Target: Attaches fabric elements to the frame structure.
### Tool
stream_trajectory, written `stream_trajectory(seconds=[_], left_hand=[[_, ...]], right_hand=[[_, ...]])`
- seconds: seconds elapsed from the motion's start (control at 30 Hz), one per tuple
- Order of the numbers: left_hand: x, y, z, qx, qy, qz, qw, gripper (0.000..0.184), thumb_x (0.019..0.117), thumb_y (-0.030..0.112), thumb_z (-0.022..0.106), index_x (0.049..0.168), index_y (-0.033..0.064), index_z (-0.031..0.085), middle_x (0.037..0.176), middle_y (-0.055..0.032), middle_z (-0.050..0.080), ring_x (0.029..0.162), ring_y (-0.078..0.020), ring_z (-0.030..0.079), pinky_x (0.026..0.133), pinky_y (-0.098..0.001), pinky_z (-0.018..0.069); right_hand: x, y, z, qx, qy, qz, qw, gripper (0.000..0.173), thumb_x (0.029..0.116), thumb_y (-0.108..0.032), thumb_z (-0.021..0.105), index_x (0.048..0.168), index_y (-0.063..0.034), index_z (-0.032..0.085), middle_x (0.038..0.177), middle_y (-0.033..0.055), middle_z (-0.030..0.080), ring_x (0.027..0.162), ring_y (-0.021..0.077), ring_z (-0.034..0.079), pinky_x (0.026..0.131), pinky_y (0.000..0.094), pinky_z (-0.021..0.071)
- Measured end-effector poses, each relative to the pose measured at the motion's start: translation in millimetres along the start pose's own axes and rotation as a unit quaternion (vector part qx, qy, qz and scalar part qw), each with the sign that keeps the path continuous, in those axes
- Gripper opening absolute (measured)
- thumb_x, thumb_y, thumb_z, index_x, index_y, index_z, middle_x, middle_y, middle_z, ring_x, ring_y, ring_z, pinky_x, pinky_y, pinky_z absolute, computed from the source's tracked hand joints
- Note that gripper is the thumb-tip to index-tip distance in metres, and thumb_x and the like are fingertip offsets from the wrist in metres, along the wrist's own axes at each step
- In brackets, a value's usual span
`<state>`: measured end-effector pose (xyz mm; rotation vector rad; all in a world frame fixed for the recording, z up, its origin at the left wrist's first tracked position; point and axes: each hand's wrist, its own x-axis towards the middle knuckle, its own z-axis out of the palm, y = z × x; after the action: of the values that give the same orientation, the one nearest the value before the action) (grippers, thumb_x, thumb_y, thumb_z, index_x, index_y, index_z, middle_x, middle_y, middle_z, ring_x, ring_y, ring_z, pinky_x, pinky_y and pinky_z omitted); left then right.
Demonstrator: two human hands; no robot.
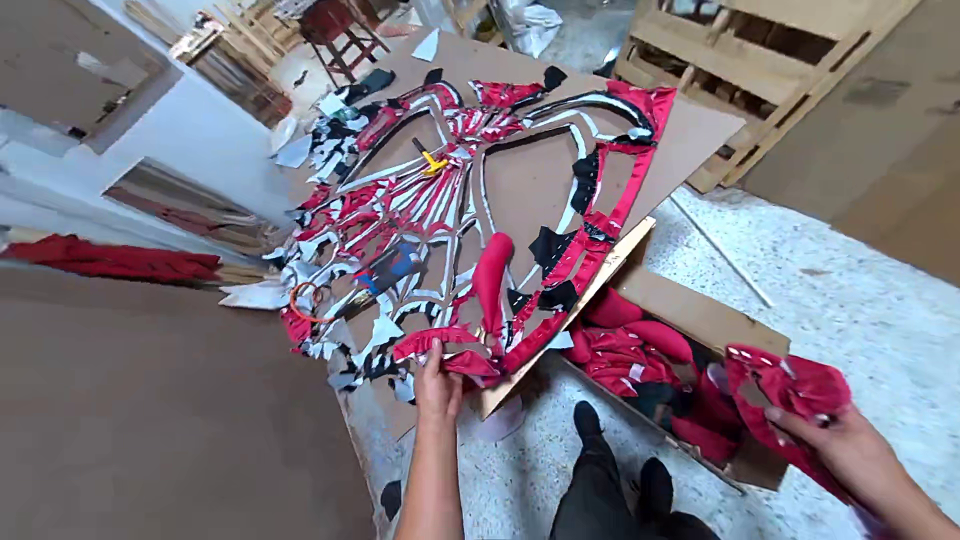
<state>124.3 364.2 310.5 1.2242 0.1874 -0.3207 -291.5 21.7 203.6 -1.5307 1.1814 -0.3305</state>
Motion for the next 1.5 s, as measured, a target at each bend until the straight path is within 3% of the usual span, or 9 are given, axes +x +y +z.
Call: stream_trajectory(seconds=[0.2, 0.3, 0.37, 0.47, 0.73, 0.87, 1.1, 1.27, 1.5], left_hand=[[-64, 30, -77, -0.116, -0.011, -0.009, 0.993, 0.051, 0.1112, 0.046, 0.032, 0.131, 0.0062, 0.056, 0.11, -0.0157, 0.071, 0.101, -0.0263, 0.071, 0.087, -0.0486, 0.0609], [-91, 59, -120, -0.151, -0.01, -0.008, 0.988, 0.06, 0.1099, 0.053, 0.026, 0.135, 0.0066, 0.055, 0.116, -0.0176, 0.071, 0.106, -0.0291, 0.071, 0.092, -0.051, 0.0594], [-104, 80, -153, -0.176, 0.003, 0.0, 0.984, 0.043, 0.1122, 0.034, 0.035, 0.131, 0.0006, 0.055, 0.113, -0.0201, 0.071, 0.103, -0.0297, 0.072, 0.091, -0.0493, 0.0602], [-113, 116, -209, -0.186, 0.024, 0.039, 0.981, 0.034, 0.092, -0.006, 0.052, 0.126, -0.0071, 0.048, 0.111, -0.0264, 0.068, 0.099, -0.0337, 0.072, 0.088, -0.0504, 0.0608], [-93, 188, -337, -0.178, 0.024, 0.099, 0.979, 0.061, 0.0792, -0.003, 0.054, 0.14, 0.0028, 0.054, 0.127, -0.0257, 0.065, 0.118, -0.0382, 0.065, 0.1, -0.0593, 0.0521], [-63, 215, -364, -0.137, 0.092, 0.081, 0.983, 0.049, 0.0989, 0.017, 0.057, 0.147, 0.0093, 0.051, 0.122, -0.0208, 0.069, 0.109, -0.0325, 0.07, 0.094, -0.0525, 0.0583], [30, 243, -401, -0.08, 0.133, 0.092, 0.984, 0.026, 0.0837, -0.005, 0.054, 0.109, -0.004, 0.058, 0.09, -0.0155, 0.072, 0.084, -0.0235, 0.073, 0.078, -0.0442, 0.0629], [137, 275, -417, -0.036, 0.12, 0.022, 0.992, 0.023, 0.1055, 0.016, 0.037, 0.108, 0.0068, 0.059, 0.09, -0.0059, 0.073, 0.086, -0.0166, 0.073, 0.078, -0.0398, 0.0636], [276, 303, -449, 0.045, 0.023, -0.086, 0.995, 0.024, 0.1061, 0.017, 0.04, 0.117, 0.0049, 0.057, 0.098, -0.0074, 0.073, 0.093, -0.0173, 0.073, 0.084, -0.0403, 0.0627]], right_hand=[[15, -150, 127, -0.151, -0.038, -0.308, 0.939, 0.076, 0.0783, -0.009, 0.085, 0.146, -0.011, 0.051, 0.139, 0.0215, 0.059, 0.123, 0.0419, 0.061, 0.098, 0.0697, 0.0495], [39, -198, 231, -0.246, -0.031, -0.403, 0.881, 0.071, 0.0811, -0.004, 0.078, 0.147, -0.0131, 0.052, 0.156, 0.0144, 0.047, 0.128, 0.0464, 0.058, 0.087, 0.073, 0.0536], [59, -208, 296, -0.331, -0.077, -0.411, 0.846, 0.074, 0.0829, -0.005, 0.077, 0.151, -0.0125, 0.048, 0.161, 0.0159, 0.04, 0.123, 0.0496, 0.06, 0.085, 0.0721, 0.054], [71, -211, 366, -0.437, -0.146, -0.365, 0.809, 0.084, 0.0821, -0.029, 0.084, 0.154, -0.0117, 0.044, 0.159, 0.0214, 0.04, 0.117, 0.053, 0.061, 0.085, 0.0735, 0.0526], [58, -261, 395, -0.486, -0.141, -0.298, 0.809, 0.054, 0.0894, -0.04, 0.08, 0.131, -0.0094, 0.064, 0.127, 0.0299, 0.063, 0.117, 0.0552, 0.06, 0.089, 0.0817, 0.0441], [20, -284, 402, -0.423, -0.03, -0.274, 0.863, 0.041, 0.0988, -0.021, 0.066, 0.136, -0.0061, 0.059, 0.116, 0.0427, 0.061, 0.107, 0.068, 0.057, 0.082, 0.0885, 0.0382], [-80, -269, 488, -0.349, -0.085, -0.46, 0.812, 0.056, 0.0828, 0.007, 0.069, 0.137, -0.003, 0.06, 0.143, 0.0253, 0.056, 0.135, 0.0488, 0.05, 0.109, 0.0722, 0.0397], [-110, -178, 559, -0.397, -0.171, -0.433, 0.791, 0.07, 0.0784, 0.0, 0.07, 0.146, -0.0115, 0.058, 0.159, 0.0141, 0.045, 0.15, 0.0418, 0.034, 0.117, 0.0632, 0.036], [-144, -232, 600, -0.382, -0.051, -0.301, 0.872, 0.052, 0.0843, -0.002, 0.055, 0.135, -0.0033, 0.065, 0.15, 0.0179, 0.054, 0.143, 0.0382, 0.047, 0.118, 0.0653, 0.0322]])
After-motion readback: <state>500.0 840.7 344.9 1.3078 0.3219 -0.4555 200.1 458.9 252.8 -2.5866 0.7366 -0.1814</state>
